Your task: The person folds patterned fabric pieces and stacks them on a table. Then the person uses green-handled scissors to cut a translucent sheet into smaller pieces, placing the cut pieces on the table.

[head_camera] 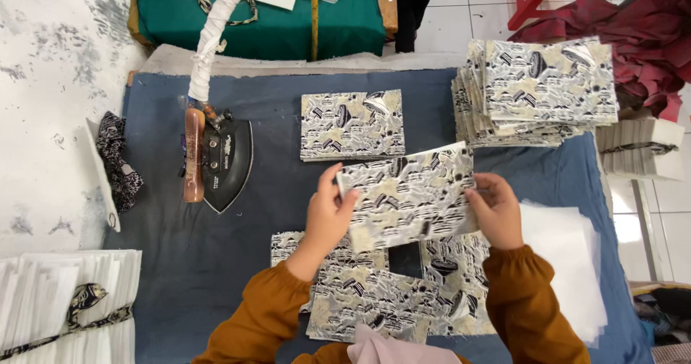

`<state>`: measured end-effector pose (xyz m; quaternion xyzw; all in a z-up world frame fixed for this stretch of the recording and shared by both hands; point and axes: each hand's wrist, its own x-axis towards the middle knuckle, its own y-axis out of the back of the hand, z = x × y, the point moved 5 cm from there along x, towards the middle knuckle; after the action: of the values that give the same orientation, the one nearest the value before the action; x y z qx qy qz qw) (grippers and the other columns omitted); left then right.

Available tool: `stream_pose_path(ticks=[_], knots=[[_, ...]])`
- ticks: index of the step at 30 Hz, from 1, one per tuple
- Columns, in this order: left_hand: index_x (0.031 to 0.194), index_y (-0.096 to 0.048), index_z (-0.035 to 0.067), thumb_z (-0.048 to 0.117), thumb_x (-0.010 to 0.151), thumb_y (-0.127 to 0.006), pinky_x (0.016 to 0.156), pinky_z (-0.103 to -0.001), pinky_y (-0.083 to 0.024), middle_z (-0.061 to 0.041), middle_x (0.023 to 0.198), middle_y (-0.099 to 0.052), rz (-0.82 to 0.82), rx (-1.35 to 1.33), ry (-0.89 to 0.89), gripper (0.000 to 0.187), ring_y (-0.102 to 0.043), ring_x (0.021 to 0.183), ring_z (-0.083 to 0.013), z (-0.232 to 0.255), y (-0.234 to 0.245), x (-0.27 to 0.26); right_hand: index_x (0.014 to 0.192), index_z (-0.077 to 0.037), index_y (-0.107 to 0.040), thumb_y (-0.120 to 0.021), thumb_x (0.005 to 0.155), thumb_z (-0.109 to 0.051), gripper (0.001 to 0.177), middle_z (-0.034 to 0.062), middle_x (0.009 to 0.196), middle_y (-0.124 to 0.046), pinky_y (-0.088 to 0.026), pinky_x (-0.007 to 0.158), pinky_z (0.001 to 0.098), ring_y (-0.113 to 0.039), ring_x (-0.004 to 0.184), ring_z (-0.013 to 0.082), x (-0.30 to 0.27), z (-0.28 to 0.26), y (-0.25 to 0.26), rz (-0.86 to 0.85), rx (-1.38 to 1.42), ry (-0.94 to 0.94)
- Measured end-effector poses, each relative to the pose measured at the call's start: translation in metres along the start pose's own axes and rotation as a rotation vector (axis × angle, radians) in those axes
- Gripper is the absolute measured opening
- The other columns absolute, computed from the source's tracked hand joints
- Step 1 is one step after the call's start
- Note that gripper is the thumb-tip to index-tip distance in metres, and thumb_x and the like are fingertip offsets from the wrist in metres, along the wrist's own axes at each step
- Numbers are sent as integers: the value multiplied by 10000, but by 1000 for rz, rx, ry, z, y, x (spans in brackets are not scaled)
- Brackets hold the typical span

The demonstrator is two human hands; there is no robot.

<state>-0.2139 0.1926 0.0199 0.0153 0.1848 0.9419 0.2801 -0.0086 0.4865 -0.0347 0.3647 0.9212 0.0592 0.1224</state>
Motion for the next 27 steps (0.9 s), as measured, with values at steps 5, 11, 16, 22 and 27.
stream_pose_path(ticks=[5,11,16,22,27], knots=[[1473,-446,27,137,984,-676,728,-268,-500,-78,869,-737,58,-59,-170,551,-641,748,-126,22,31,-36,1279,5,-612,-672,972,19,313,110,1027,-697,-506,699,262,-624,835,149,-64,-25,-12,-49,103,-8],[1411,-493,36,123,987,-666,788,-246,-511,-54,934,-742,-2,-133,-103,466,-644,825,-101,20,44,-84,1308,-6,-500,-655,943,33,399,98,1236,-627,-528,924,258,-632,1087,120,-113,-53,-25,-150,312,150],[1263,-557,26,73,973,-696,746,-254,-490,-35,927,-645,77,-156,-178,325,-575,810,-96,18,44,-112,1257,5,-539,-641,956,5,318,88,1191,-658,-537,846,276,-650,993,128,-139,-54,-17,-139,318,28],[1057,-618,24,75,952,-728,692,-241,-468,-16,878,-608,138,-229,-134,160,-535,752,-82,18,37,-135,1187,19,-584,-639,976,-16,221,69,1133,-687,-520,870,272,-641,1007,118,-160,-45,-5,-150,243,-43],[970,-613,16,93,960,-726,689,-226,-483,3,877,-630,172,-260,-137,138,-557,751,-62,27,36,-147,1210,20,-612,-626,990,-55,232,63,1147,-700,-506,899,261,-638,1028,101,-173,-51,-1,-132,177,3]])
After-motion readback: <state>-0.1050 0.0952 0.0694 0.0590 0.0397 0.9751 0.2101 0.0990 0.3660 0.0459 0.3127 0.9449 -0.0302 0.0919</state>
